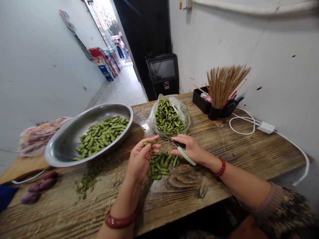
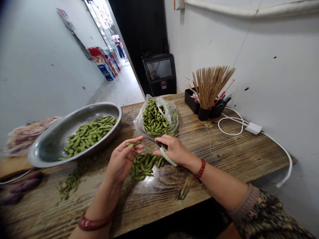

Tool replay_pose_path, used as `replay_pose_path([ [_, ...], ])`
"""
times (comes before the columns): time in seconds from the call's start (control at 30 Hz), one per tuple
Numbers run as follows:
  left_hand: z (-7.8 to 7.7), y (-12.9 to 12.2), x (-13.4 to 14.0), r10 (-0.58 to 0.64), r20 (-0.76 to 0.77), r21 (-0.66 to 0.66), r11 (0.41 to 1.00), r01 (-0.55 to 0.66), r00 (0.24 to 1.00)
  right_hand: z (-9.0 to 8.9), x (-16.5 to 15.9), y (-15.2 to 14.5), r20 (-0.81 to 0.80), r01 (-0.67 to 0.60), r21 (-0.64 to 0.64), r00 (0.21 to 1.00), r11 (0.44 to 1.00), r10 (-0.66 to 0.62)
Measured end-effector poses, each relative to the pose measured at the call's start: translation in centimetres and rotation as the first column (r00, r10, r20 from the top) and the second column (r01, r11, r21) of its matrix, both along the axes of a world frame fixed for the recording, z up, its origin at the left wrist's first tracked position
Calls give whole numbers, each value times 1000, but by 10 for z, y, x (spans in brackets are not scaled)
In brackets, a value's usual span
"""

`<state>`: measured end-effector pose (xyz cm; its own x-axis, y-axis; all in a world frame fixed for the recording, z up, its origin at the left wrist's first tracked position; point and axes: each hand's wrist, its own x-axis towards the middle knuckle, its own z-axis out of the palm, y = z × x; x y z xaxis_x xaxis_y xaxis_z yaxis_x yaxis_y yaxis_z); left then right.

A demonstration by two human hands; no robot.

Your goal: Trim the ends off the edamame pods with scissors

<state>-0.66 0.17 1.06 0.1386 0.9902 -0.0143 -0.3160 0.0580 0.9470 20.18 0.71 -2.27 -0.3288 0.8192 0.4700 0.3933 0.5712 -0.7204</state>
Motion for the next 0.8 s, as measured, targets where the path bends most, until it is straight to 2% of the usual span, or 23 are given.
replay_pose_path([
  [0.07, 0, 2, -2, 40, 75, -20, 999, -39, 996, 0, 0, 0, -2, 2, -12, 1000, 1000, -2],
  [0.2, -2, 7, -8, 128, 125, -86, 989, -118, 984, 0, 0, 0, -16, 9, -3, 1000, 1000, -10],
  [0.47, -7, 12, -10, 195, 162, -195, 967, -163, 967, 1, 1, -4, 58, -41, 44, 998, 998, 39],
  [0.8, -10, 2, 4, 17, 117, -170, 985, 3, 993, 1, 0, -5, 107, -107, 74, 989, 991, 99],
])
